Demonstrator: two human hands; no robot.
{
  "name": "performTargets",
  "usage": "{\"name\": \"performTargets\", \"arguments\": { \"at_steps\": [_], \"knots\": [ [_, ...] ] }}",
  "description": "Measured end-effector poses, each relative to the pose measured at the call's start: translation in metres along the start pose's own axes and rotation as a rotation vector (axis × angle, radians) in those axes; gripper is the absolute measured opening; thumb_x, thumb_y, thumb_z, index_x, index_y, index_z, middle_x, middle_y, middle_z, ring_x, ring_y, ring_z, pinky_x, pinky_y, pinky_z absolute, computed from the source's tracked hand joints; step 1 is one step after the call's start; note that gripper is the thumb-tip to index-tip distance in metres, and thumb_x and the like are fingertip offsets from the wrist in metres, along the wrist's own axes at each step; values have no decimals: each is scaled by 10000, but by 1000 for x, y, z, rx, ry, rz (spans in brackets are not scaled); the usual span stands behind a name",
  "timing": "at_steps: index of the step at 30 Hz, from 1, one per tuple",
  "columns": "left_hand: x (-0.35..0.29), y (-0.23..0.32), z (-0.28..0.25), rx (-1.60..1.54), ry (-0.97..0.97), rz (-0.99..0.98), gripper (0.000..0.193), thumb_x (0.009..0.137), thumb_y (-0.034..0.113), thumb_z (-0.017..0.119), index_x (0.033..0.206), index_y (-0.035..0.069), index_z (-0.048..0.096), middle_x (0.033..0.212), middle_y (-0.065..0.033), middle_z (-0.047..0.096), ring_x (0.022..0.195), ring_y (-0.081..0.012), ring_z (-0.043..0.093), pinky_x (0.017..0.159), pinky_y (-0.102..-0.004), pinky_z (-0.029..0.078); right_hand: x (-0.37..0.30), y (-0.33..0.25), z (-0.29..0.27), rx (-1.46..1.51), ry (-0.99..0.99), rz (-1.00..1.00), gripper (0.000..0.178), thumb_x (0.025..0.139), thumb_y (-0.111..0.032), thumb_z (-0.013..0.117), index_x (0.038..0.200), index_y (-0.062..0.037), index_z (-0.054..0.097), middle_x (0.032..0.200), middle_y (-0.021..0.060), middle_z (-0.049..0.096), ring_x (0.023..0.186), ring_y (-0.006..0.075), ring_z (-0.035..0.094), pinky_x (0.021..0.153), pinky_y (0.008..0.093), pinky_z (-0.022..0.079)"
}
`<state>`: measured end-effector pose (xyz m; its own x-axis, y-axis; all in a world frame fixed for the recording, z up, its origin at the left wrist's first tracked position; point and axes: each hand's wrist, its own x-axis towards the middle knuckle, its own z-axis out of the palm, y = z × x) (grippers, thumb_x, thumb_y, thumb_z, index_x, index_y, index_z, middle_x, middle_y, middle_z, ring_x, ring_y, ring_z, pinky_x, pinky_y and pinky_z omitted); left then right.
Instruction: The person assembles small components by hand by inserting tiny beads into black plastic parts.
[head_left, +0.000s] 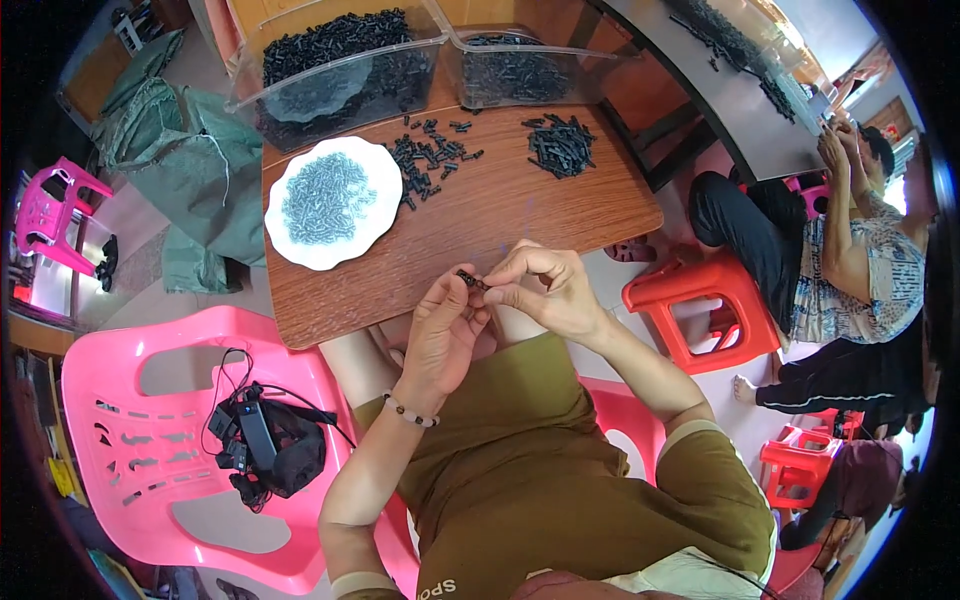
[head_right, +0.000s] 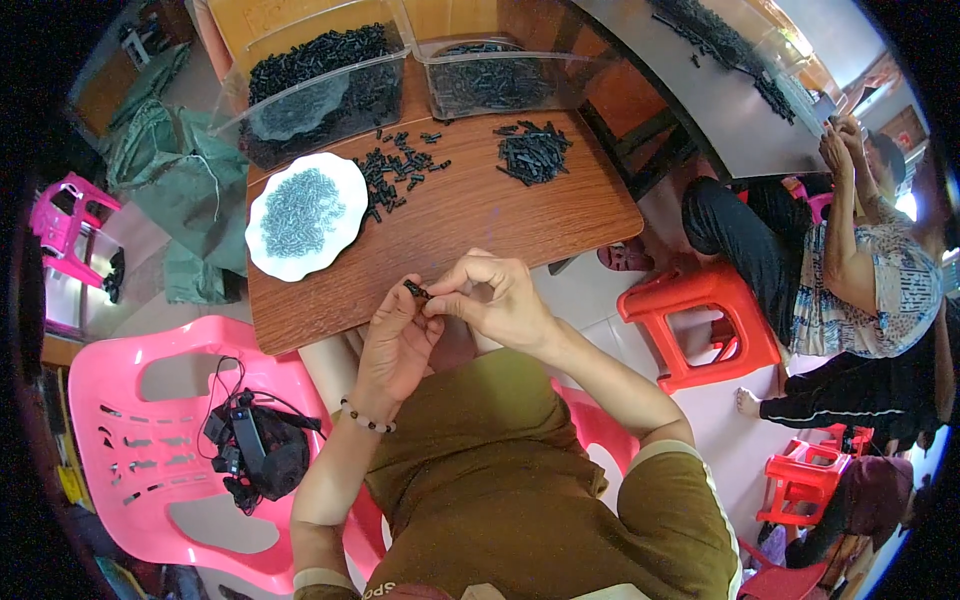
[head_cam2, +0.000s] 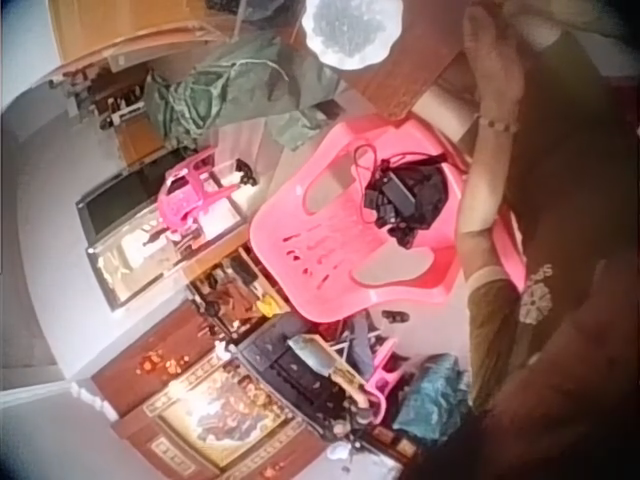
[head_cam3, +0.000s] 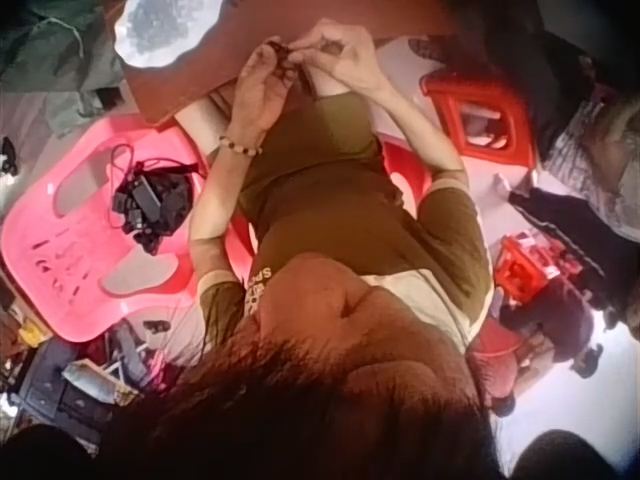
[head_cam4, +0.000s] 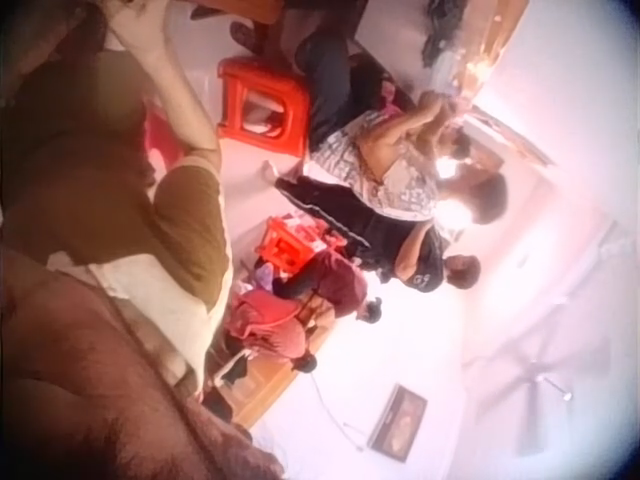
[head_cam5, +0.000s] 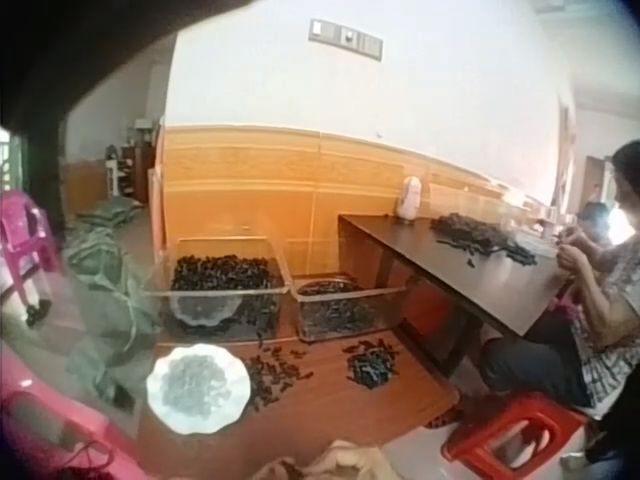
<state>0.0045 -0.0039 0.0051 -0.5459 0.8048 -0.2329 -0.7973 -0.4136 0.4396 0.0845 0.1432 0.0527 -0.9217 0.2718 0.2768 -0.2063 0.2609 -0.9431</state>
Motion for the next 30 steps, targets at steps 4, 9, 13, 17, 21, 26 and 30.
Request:
{"name": "performTargets", "arguments": {
  "at_steps": [4,9,13,17,21,26,30],
  "knots": [
    [1,-1,-1,49,6,20,223,897,243,630,1075,109,623,890,33,643,818,-64,570,756,-235,456,0,1,-2,-44,-16,25,120,737,-10,753,836,-21,688,826,65,677,799,138,586,757,269,447],
    [0,-2,0,99,21,37,217,900,239,627,1059,91,627,876,30,648,807,-59,576,741,-228,458,-2,3,-1,-96,-11,4,118,732,-8,755,829,-29,692,818,57,682,774,137,581,744,270,447],
    [2,-6,-5,132,9,82,208,901,223,626,1046,74,639,879,20,653,797,-65,582,726,-226,466,-4,2,1,-128,18,-40,115,726,3,747,823,-33,697,788,49,680,756,143,571,721,277,444],
    [0,-10,-4,156,31,135,198,901,205,626,1024,53,657,888,1,667,788,-77,598,716,-223,474,-5,2,3,-160,31,-91,109,723,32,725,809,-25,691,782,56,686,754,165,572,705,288,447],
    [-1,-10,-2,171,30,154,209,898,205,631,1012,32,661,884,-13,670,783,-86,605,708,-222,477,-8,5,7,-194,65,-168,118,711,41,733,789,-30,679,788,68,684,754,172,593,722,296,450],
    [-3,-7,2,374,28,267,227,898,204,633,1007,5,654,867,-18,659,764,-95,613,706,-233,486,-10,-3,7,-153,52,-87,103,714,44,728,779,-13,672,791,86,679,755,175,594,721,304,451],
    [-3,-5,0,373,23,244,229,901,203,628,1024,10,648,885,-26,662,754,-105,616,715,-239,493,-6,-6,6,-158,32,-85,100,730,54,704,792,-16,670,767,63,679,748,174,569,697,296,452]
  ]
}}
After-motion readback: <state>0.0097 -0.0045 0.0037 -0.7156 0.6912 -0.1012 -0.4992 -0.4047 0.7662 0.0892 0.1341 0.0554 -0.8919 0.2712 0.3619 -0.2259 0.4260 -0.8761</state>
